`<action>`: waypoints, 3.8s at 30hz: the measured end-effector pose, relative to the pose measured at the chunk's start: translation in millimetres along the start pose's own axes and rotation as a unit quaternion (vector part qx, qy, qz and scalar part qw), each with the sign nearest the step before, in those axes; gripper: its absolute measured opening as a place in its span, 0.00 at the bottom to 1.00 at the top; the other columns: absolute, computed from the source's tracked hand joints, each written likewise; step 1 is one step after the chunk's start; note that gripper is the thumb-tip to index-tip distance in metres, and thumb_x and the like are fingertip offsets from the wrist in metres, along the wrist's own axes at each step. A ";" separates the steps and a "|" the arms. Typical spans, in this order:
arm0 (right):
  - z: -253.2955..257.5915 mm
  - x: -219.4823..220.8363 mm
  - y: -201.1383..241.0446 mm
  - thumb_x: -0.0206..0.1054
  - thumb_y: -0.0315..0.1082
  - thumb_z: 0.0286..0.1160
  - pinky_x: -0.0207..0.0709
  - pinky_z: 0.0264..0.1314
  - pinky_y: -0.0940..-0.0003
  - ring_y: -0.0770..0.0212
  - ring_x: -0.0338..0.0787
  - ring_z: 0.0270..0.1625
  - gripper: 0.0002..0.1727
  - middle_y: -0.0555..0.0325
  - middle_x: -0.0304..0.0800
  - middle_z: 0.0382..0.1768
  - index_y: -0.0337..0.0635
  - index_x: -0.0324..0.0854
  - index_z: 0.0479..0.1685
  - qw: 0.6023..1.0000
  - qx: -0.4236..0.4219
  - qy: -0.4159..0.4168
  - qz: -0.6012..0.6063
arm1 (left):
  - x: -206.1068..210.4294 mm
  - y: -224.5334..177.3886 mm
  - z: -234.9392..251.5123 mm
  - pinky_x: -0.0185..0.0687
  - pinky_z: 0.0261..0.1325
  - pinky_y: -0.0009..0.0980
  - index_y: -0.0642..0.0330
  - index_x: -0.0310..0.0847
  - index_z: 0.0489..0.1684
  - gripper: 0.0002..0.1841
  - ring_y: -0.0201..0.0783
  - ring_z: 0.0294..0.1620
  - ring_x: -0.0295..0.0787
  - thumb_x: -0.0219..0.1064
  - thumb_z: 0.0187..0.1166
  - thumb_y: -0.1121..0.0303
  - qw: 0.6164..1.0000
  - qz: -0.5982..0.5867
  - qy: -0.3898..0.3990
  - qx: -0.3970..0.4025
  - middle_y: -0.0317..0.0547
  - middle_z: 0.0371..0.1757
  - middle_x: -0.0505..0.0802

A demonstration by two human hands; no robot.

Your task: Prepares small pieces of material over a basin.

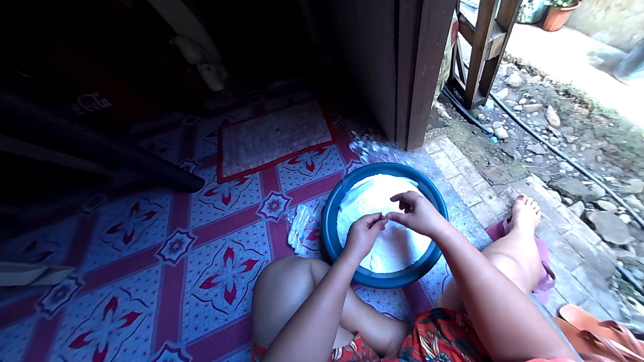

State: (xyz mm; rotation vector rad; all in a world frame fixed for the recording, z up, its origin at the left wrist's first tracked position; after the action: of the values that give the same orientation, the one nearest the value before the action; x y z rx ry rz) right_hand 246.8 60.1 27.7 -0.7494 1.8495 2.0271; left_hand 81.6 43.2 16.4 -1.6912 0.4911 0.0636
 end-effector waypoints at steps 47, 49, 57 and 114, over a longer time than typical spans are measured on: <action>2.5 -10.2 -3.3 0.54 0.46 0.92 0.79 0.48 0.50 0.58 0.87 0.37 0.23 0.55 0.87 0.30 0.41 0.88 0.36 0.993 0.108 -0.030 -0.034 | 3.1 3.7 -0.8 0.86 0.57 0.25 0.70 0.87 0.58 0.12 0.28 0.45 0.91 0.67 0.83 0.72 1.000 -0.014 0.002 0.003 0.46 0.47 0.95; 2.3 -4.2 -1.2 0.53 0.31 0.88 0.82 0.63 0.48 0.51 0.92 0.53 0.16 0.47 0.93 0.48 0.42 0.88 0.56 0.993 0.089 0.012 -0.070 | 3.1 2.6 -1.1 0.86 0.57 0.24 0.70 0.87 0.58 0.12 0.29 0.45 0.91 0.67 0.83 0.72 1.000 -0.016 -0.001 0.002 0.46 0.47 0.95; 0.8 8.3 10.1 0.72 0.38 0.77 0.82 0.57 0.63 0.64 0.90 0.48 0.10 0.54 0.93 0.45 0.42 0.94 0.44 0.997 0.039 0.041 0.043 | 5.4 3.9 -1.7 0.86 0.58 0.25 0.71 0.87 0.55 0.11 0.28 0.46 0.91 0.66 0.83 0.74 0.999 -0.028 0.005 0.020 0.47 0.47 0.95; -31.0 -67.0 16.9 0.66 0.30 0.82 0.84 0.43 0.74 0.73 0.85 0.38 0.05 0.67 0.87 0.45 0.48 0.86 0.44 0.867 -0.213 -0.268 0.362 | -14.7 -8.1 -12.3 0.80 0.43 0.19 0.64 0.93 0.51 0.12 0.26 0.37 0.84 0.64 0.77 0.75 0.975 0.167 -0.081 0.120 0.47 0.44 0.92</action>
State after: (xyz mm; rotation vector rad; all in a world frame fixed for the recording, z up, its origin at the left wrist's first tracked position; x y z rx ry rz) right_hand 298.1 35.9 77.9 0.5194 1.4627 2.7555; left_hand 68.4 36.4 30.9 -1.3416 0.6303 0.3699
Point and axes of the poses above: each hand's wrist, its own z-axis towards the middle knuckle, its own x-axis out of the palm, y = z × x, the point moved 6 cm from there along z, towards the middle knuckle
